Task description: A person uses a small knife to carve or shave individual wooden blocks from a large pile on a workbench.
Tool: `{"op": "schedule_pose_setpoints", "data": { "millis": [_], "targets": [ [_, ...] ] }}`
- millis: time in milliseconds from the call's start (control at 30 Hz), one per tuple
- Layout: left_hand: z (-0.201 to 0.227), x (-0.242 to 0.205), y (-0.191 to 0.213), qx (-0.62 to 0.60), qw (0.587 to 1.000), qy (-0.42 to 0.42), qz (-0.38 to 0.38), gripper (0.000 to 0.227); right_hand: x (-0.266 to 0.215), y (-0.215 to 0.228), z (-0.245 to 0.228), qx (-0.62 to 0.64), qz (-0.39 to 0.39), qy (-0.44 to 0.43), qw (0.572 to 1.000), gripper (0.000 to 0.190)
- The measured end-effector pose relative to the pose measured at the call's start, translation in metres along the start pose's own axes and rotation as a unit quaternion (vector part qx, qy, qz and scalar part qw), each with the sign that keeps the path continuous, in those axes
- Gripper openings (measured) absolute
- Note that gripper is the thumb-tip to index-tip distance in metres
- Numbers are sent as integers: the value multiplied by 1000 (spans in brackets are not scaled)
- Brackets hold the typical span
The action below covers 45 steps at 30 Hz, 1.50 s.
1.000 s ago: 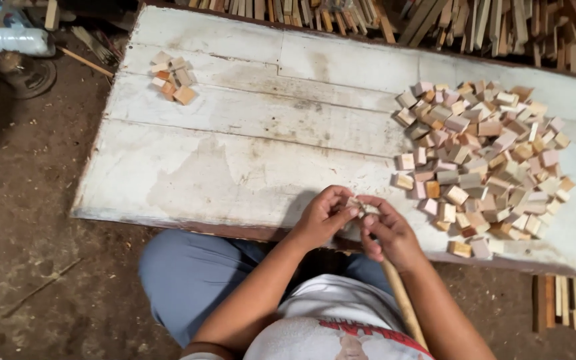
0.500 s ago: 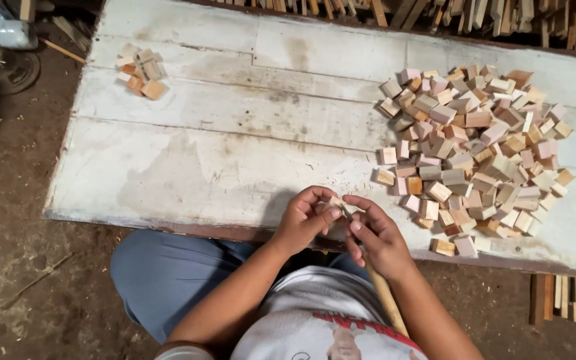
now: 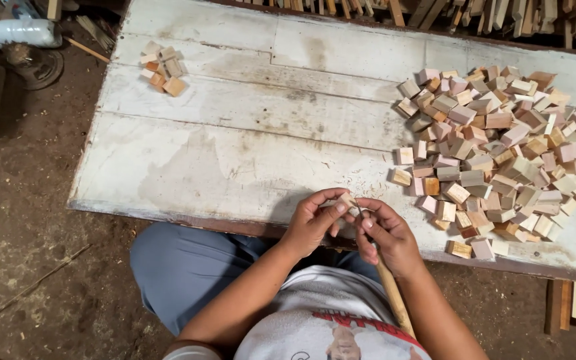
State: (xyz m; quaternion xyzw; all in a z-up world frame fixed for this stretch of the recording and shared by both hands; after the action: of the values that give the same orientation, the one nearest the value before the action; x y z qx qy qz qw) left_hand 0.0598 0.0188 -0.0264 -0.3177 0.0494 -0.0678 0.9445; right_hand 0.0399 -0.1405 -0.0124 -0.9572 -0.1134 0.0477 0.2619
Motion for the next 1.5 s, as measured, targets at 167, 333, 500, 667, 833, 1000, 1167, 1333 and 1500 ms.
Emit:
{"op": "schedule_pose_setpoints", "data": {
  "millis": [167,333,500,667,833,1000,1167,1333,1500],
  "targets": [
    [18,-6,-7,78,991,-100,-32,37,-5,-3,4,-13,-4,-19,1000,37],
    [34,-9,-5,198,967,-157,-18,38,-5,-8,-3,-34,-1,-15,999,35],
    [46,-12,-13,300,930,-212,8,42,-5,-13,-12,-59,-4,4,998,39],
    [47,-16,-16,302,925,-229,33,41,-6,6,1,-101,6,12,995,37],
    [41,-17,-15,285,934,-211,42,37,-5,5,-3,-122,10,11,992,37],
    [36,-19,-13,243,949,-195,43,32,3,9,-12,-146,17,1,989,38],
    [27,-25,-15,93,993,-69,-4,27,7,25,-27,-174,48,10,983,40],
    [4,-4,-2,36,998,-44,-28,34,0,-12,-19,-91,-40,4,995,52],
    [-7,7,6,37,998,-49,-33,30,6,-14,-18,-84,-64,-4,994,50]
  ]
}}
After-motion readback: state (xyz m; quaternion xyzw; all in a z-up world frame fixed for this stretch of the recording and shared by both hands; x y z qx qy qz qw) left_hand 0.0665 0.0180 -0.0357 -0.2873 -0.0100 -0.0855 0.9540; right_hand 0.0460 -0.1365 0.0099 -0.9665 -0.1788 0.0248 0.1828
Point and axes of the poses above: each hand's wrist, its own x-axis towards the middle knuckle, its own y-axis out of the back of the hand, z = x × y, the point moved 4 cm from there along x, towards the middle knuckle, and after that the axes turned 4 degrees about -x, right-handed, at the moved point
